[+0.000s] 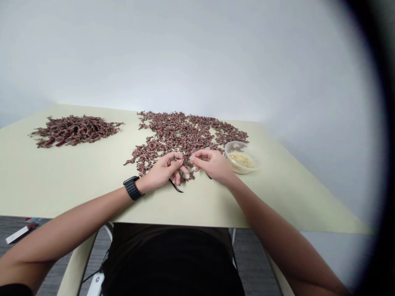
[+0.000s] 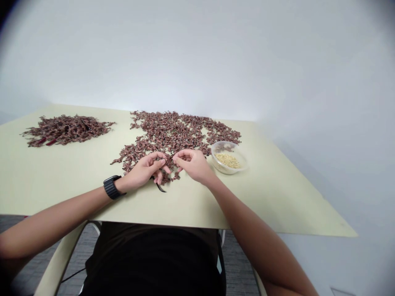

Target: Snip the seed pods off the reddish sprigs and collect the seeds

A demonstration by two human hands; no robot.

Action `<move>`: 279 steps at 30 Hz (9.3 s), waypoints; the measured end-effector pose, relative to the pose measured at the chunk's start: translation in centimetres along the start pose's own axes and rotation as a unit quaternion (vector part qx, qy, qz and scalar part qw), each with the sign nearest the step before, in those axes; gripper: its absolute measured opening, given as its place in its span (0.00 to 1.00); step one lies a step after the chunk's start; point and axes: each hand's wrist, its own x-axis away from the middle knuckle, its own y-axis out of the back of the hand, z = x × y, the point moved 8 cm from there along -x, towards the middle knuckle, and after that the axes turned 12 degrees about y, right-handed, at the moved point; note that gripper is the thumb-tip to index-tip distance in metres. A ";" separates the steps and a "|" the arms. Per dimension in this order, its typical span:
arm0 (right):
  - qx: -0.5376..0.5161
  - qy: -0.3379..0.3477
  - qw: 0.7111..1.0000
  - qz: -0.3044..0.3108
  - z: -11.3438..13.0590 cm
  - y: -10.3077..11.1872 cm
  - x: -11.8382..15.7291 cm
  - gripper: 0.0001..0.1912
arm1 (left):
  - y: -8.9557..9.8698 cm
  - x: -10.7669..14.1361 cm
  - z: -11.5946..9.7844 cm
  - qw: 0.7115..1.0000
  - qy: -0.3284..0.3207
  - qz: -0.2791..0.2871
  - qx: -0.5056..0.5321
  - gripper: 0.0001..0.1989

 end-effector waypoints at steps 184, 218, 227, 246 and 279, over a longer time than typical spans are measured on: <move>0.175 0.161 0.970 0.053 0.7 -2.7 1.0 0.10 | -0.4 0.2 0.0 0.997 -0.012 0.067 0.027 0.15; 0.105 0.100 0.989 0.028 -0.1 -2.6 1.0 0.12 | -0.8 0.5 -0.8 0.999 -0.020 0.048 0.006 0.16; 0.049 0.081 0.995 0.007 0.0 -1.7 0.8 0.12 | -0.6 0.3 -0.2 0.997 -0.006 0.067 0.031 0.17; -0.226 -0.057 0.972 0.020 -2.6 -3.7 0.6 0.15 | -0.7 0.7 -0.9 0.998 -0.033 0.046 -0.018 0.15; -0.002 0.059 0.998 0.016 -1.2 -2.7 0.7 0.11 | -0.5 0.4 -0.5 0.999 -0.029 0.045 0.006 0.13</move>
